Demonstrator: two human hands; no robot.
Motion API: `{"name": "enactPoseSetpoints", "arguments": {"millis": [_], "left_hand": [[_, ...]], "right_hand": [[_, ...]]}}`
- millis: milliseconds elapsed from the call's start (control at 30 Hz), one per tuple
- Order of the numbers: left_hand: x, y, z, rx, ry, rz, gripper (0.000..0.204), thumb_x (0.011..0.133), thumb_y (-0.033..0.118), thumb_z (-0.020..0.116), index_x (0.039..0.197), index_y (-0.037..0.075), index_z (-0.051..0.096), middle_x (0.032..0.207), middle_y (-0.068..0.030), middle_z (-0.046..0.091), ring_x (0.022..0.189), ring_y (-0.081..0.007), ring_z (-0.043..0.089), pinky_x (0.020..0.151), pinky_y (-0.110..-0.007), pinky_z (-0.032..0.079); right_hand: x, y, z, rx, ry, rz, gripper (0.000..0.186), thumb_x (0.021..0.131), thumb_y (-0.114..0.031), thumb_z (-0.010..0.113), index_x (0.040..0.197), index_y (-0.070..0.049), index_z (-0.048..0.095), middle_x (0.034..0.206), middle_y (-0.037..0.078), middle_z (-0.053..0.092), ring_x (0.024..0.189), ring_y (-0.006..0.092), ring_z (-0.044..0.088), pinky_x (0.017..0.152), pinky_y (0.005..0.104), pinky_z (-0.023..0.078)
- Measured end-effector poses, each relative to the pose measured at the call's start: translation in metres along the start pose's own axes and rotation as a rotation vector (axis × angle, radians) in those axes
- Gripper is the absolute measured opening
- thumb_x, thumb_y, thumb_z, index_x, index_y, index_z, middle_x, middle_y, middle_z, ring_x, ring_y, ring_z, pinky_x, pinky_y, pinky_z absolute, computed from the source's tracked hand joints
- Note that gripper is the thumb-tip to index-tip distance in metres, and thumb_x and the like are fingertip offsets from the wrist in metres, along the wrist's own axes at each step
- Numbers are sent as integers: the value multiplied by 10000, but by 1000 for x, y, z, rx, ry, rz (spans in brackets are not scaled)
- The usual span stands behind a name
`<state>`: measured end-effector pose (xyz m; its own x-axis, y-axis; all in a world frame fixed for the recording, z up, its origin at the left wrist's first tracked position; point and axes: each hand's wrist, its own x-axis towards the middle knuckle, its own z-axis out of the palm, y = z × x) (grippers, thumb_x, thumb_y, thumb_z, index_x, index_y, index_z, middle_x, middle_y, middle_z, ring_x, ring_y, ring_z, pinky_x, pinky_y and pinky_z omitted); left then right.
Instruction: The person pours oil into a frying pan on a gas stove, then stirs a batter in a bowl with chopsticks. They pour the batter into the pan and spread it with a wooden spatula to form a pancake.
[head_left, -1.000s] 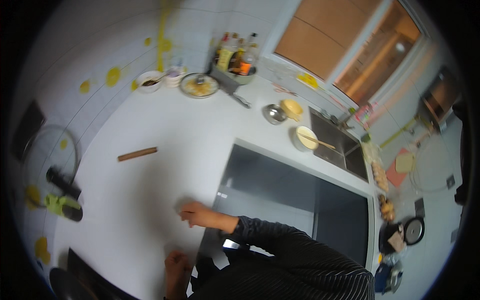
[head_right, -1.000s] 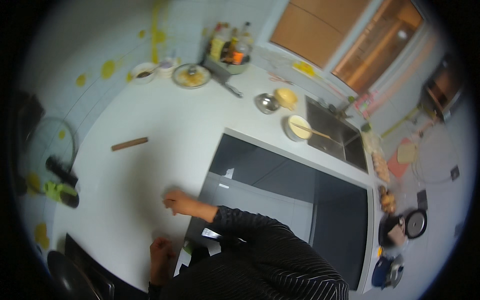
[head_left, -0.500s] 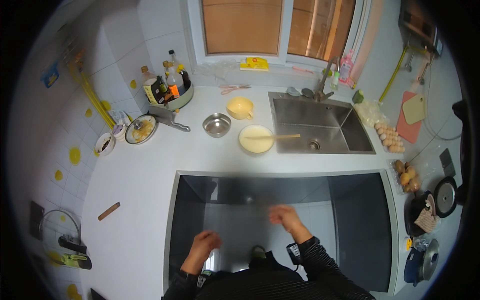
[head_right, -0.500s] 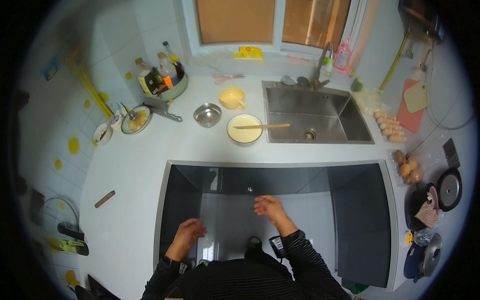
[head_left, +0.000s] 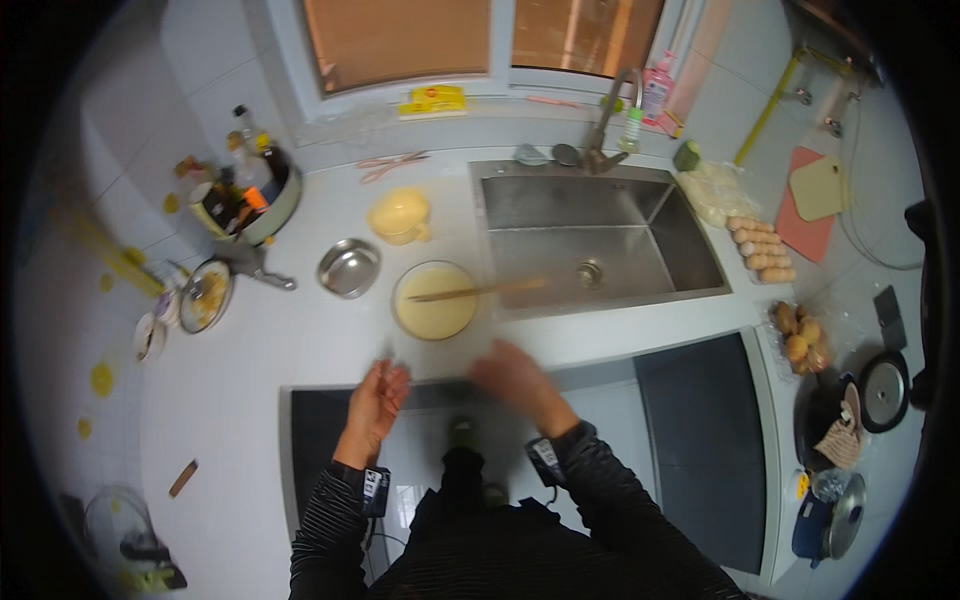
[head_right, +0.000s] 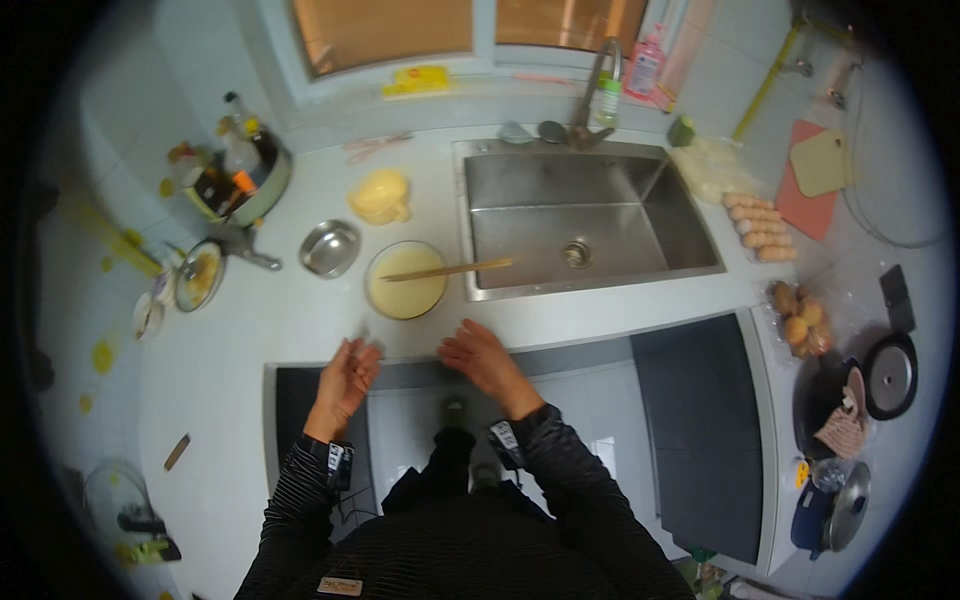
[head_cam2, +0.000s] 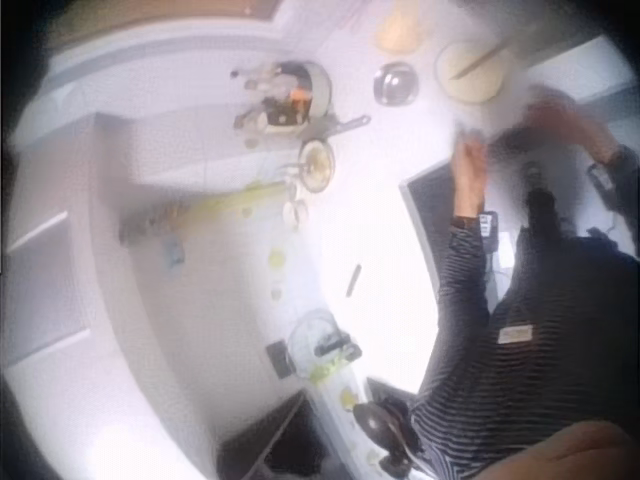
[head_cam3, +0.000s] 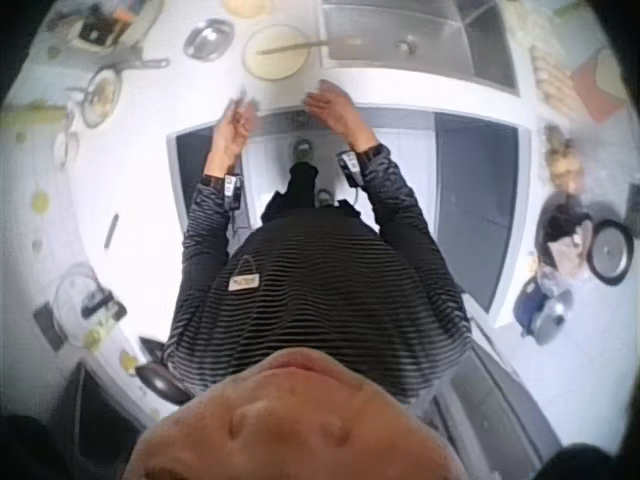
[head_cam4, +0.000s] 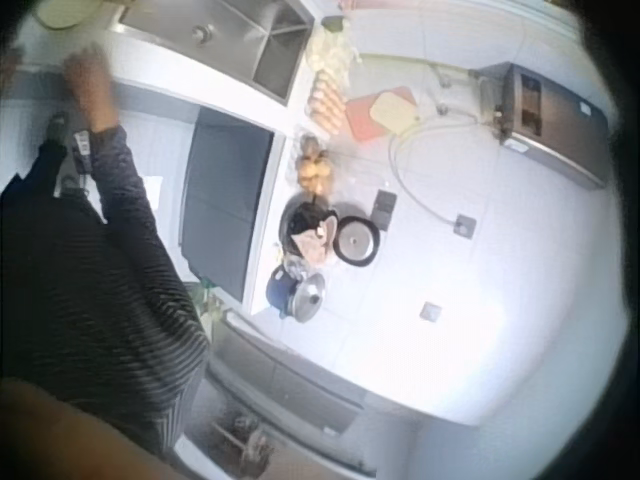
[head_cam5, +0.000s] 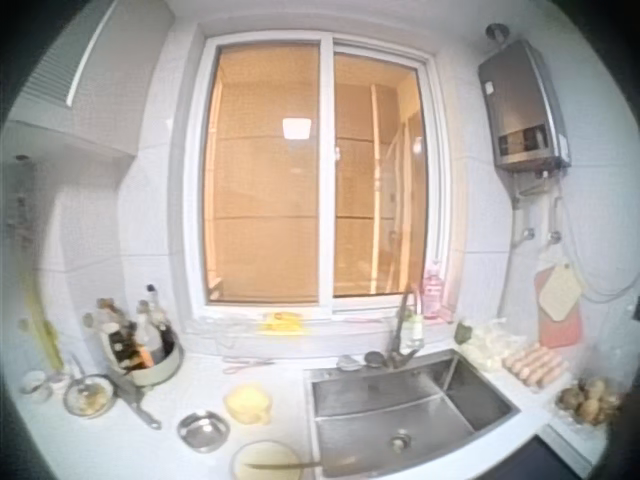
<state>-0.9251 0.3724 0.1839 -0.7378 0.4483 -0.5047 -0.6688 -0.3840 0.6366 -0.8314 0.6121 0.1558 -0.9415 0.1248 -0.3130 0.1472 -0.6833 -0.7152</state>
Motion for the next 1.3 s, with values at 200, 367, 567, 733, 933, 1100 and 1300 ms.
{"name": "enactPoseSetpoints", "arguments": {"millis": [200, 367, 567, 733, 933, 1100, 1300], "left_hand": [[93, 14, 23, -101, -134, 160, 473, 936, 336, 434, 1278, 15, 373, 1225, -130, 482, 1128, -221, 466, 915, -324, 402], [123, 16, 39, 459, -185, 631, 323, 930, 235, 397, 1117, 0, 517, 1075, -89, 566, 984, -187, 537, 852, -317, 416], [146, 10, 34, 251, -307, 329, 418, 962, 307, 319, 1125, -33, 500, 1053, -136, 585, 949, -198, 576, 836, -323, 458], [135, 23, 42, 700, -176, 581, 373, 959, 281, 338, 1074, -24, 517, 1022, -153, 594, 913, -272, 582, 816, -375, 451], [100, 39, 64, 633, -95, 488, 384, 946, 311, 378, 1138, -4, 485, 1115, -175, 548, 1029, -303, 520, 886, -384, 407], [50, 37, 81, -200, -61, 126, 535, 924, 425, 404, 1307, 52, 374, 1308, -118, 435, 1184, -228, 434, 985, -368, 369], [-36, 10, 84, -350, 56, 299, 571, 912, 448, 419, 1320, 55, 344, 1305, -154, 421, 1188, -273, 437, 968, -398, 398]], "right_hand": [[45, -27, 10, 65, -165, 121, 696, 882, -145, 543, 1416, -143, 97, 1115, 200, 531, 989, 299, 572, 852, 397, 467], [66, -43, 19, -104, -219, 177, 629, 899, -98, 491, 1410, -188, 136, 1276, 141, 442, 1088, 290, 523, 901, 432, 444], [74, -50, 20, -37, -229, 212, 598, 855, -68, 515, 1370, -70, 211, 1314, 139, 389, 1180, 303, 440, 948, 474, 415], [75, -66, 31, -82, -197, 223, 595, 830, -32, 497, 1356, -39, 218, 1295, 149, 407, 1164, 305, 455, 928, 465, 437], [73, -89, 40, -72, -218, 240, 611, 811, 26, 461, 1363, -66, 217, 1260, 160, 441, 1127, 307, 488, 918, 458, 449], [67, -106, 52, -264, -297, 330, 652, 803, 20, 494, 1375, -90, 200, 1221, 191, 455, 1040, 314, 545, 871, 448, 483], [44, -109, 77, -570, -620, 372, 689, 795, -19, 525, 1386, -75, 177, 1195, 171, 468, 962, 277, 583, 828, 406, 508]]}}
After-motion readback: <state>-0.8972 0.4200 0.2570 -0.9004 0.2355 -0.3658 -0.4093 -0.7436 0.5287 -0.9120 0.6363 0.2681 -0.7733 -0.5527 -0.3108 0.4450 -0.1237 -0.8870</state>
